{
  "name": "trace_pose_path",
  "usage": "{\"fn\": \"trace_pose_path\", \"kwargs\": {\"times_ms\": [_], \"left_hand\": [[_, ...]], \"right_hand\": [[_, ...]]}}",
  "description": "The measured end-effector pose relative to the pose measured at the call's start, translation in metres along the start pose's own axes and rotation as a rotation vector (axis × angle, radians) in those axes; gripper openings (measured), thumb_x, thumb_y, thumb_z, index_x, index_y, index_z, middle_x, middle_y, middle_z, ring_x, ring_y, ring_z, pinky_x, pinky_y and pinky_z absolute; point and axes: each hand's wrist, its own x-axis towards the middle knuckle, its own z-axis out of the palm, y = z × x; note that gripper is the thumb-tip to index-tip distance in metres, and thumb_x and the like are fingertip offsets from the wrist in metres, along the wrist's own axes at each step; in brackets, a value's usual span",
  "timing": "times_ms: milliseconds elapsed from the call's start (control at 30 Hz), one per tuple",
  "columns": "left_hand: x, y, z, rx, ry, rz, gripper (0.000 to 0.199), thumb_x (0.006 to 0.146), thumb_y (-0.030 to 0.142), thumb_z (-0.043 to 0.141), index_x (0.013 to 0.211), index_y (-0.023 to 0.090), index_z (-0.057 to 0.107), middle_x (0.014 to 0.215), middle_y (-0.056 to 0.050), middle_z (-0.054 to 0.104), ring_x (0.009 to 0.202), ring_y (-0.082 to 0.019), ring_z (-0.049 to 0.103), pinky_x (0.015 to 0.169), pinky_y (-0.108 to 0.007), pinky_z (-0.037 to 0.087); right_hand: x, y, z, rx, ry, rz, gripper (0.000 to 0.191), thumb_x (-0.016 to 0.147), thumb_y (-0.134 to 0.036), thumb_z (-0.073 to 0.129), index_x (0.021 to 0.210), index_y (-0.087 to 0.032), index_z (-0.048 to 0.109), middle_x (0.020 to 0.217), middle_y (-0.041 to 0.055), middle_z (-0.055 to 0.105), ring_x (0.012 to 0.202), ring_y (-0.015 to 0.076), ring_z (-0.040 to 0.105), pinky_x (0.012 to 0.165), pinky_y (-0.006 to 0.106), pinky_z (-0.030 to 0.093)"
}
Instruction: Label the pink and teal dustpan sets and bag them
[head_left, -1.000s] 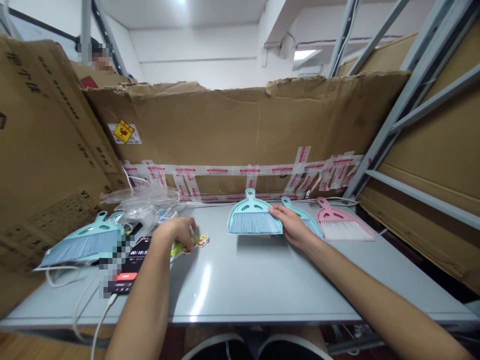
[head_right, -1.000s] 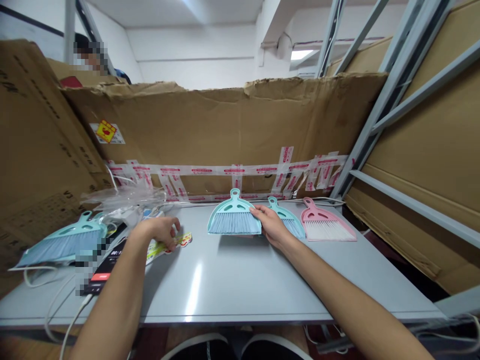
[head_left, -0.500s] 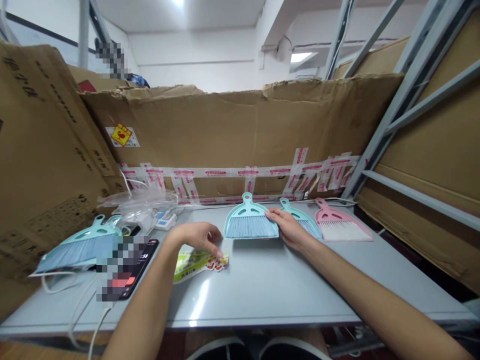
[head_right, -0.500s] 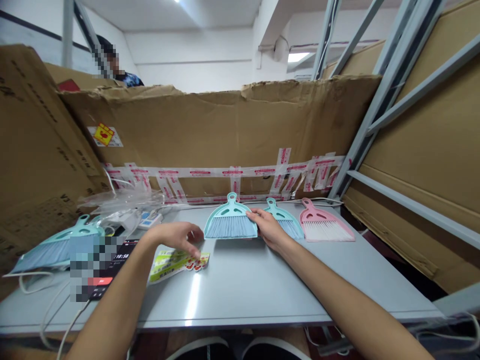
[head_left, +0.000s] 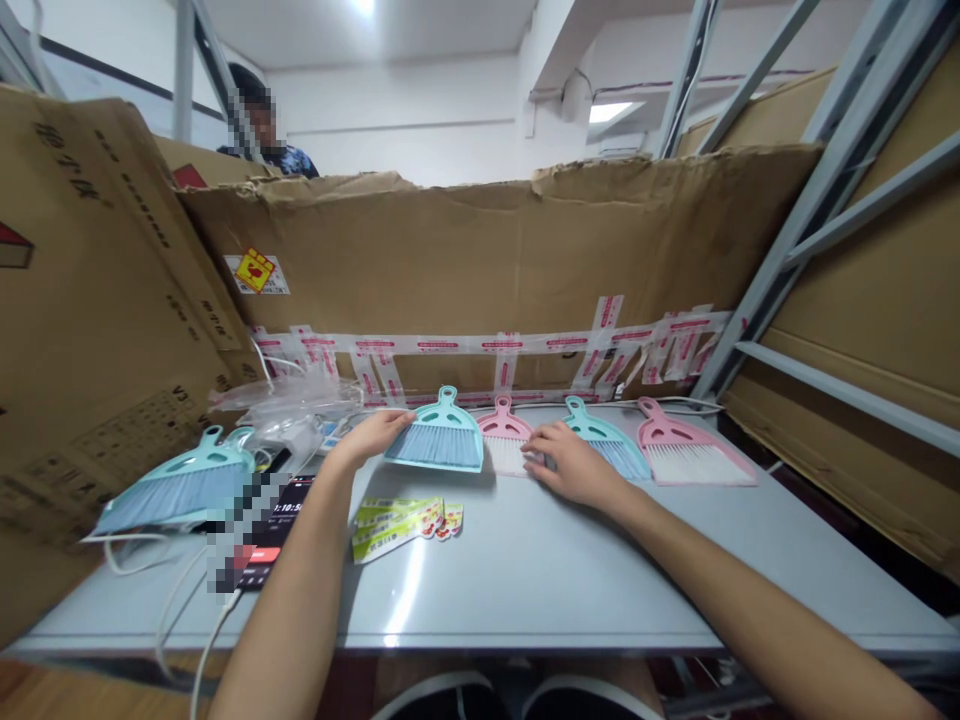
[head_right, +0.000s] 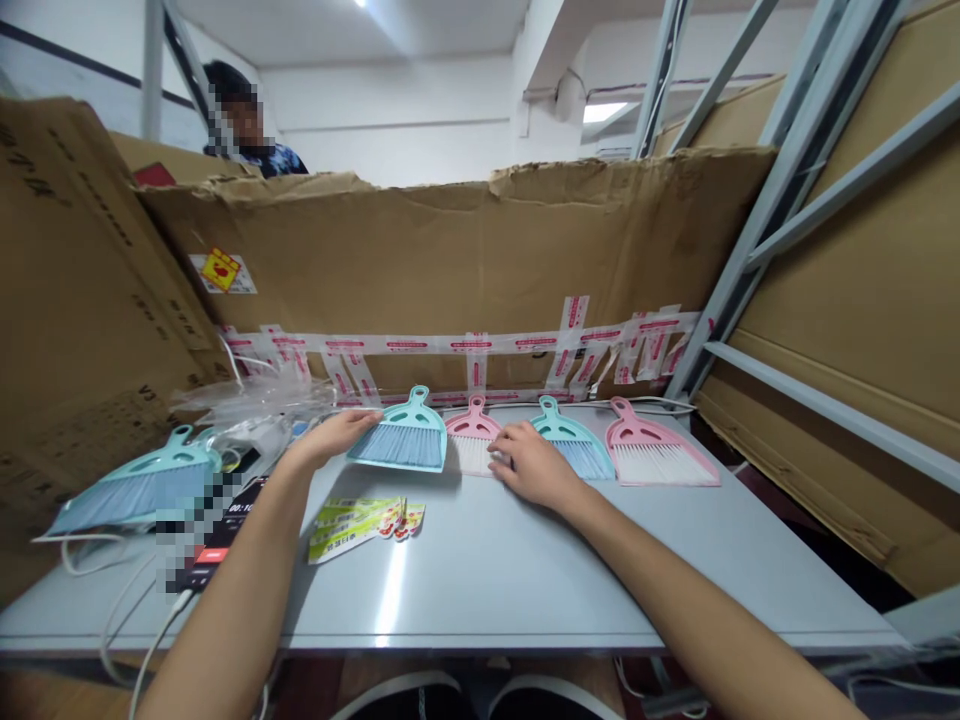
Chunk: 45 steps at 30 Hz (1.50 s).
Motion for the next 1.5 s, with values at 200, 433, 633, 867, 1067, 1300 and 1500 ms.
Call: {"fn": "trace_pose_path", "kwargs": {"times_ms": [200, 433, 633, 867, 1067, 1300, 1500], "left_hand": [[0.006, -0.011, -0.006, 0.173, 0.032, -0.045, 0.056, 0.102, 0.060, 0.040, 0.104, 0.021, 0.080, 0.115, -0.007, 0.085, 0.114, -0.029, 0.075, 0.101, -0.030, 0.056], [0.010, -0.012, -0.004, 0.292, 0.055, -0.085, 0.052, 0.108, 0.044, 0.035, 0.110, 0.019, 0.080, 0.125, -0.013, 0.084, 0.118, -0.029, 0.076, 0.103, -0.030, 0.054], [0.016, -0.011, 0.013, 0.446, 0.079, -0.184, 0.050, 0.106, 0.040, 0.041, 0.120, 0.014, 0.082, 0.127, -0.023, 0.082, 0.124, -0.033, 0.076, 0.102, -0.033, 0.054], [0.012, -0.010, 0.021, 0.545, 0.088, -0.283, 0.057, 0.106, 0.044, 0.041, 0.118, 0.008, 0.084, 0.127, -0.030, 0.080, 0.123, -0.038, 0.077, 0.101, -0.038, 0.056], [0.003, 0.001, 0.022, 0.553, 0.097, -0.316, 0.052, 0.105, 0.050, 0.049, 0.115, 0.014, 0.085, 0.125, -0.028, 0.081, 0.121, -0.040, 0.077, 0.096, -0.039, 0.058], [-0.005, 0.022, 0.024, 0.557, 0.152, -0.178, 0.047, 0.107, 0.045, 0.049, 0.124, 0.016, 0.081, 0.134, -0.024, 0.078, 0.123, -0.036, 0.074, 0.100, -0.037, 0.054], [-0.017, 0.063, 0.049, 0.354, 0.011, 0.219, 0.043, 0.107, 0.053, 0.050, 0.094, 0.022, 0.077, 0.096, -0.009, 0.083, 0.085, -0.026, 0.074, 0.072, -0.032, 0.046]], "right_hand": [[0.002, 0.007, 0.001, -0.180, -0.090, -0.034, 0.017, 0.105, -0.025, 0.067, 0.097, -0.022, 0.082, 0.099, 0.0119, 0.075, 0.103, 0.0308, 0.058, 0.094, 0.043, 0.047], [0.003, 0.013, -0.004, -0.202, -0.084, 0.025, 0.017, 0.103, -0.019, 0.064, 0.096, -0.020, 0.080, 0.102, 0.0110, 0.076, 0.099, 0.0292, 0.062, 0.091, 0.040, 0.046], [0.004, 0.017, -0.008, -0.130, -0.124, 0.040, 0.023, 0.097, -0.006, 0.061, 0.093, -0.019, 0.079, 0.101, 0.0114, 0.076, 0.097, 0.0270, 0.067, 0.089, 0.036, 0.047], [-0.001, 0.020, -0.026, -0.106, -0.220, -0.003, 0.027, 0.092, -0.005, 0.059, 0.092, -0.020, 0.081, 0.098, 0.0102, 0.077, 0.090, 0.0258, 0.068, 0.084, 0.035, 0.047], [-0.002, 0.020, -0.028, -0.095, -0.231, -0.021, 0.026, 0.094, -0.006, 0.058, 0.094, -0.021, 0.080, 0.100, 0.0098, 0.076, 0.092, 0.0256, 0.068, 0.085, 0.034, 0.047], [0.000, 0.020, -0.030, -0.082, -0.133, 0.002, 0.020, 0.102, -0.021, 0.063, 0.107, -0.021, 0.082, 0.108, 0.0127, 0.081, 0.099, 0.0289, 0.071, 0.090, 0.037, 0.049], [-0.006, 0.059, -0.087, -0.458, 0.095, 0.381, 0.027, 0.108, -0.031, 0.056, 0.116, -0.020, 0.079, 0.122, 0.0170, 0.081, 0.109, 0.0326, 0.075, 0.091, 0.037, 0.050]]}}
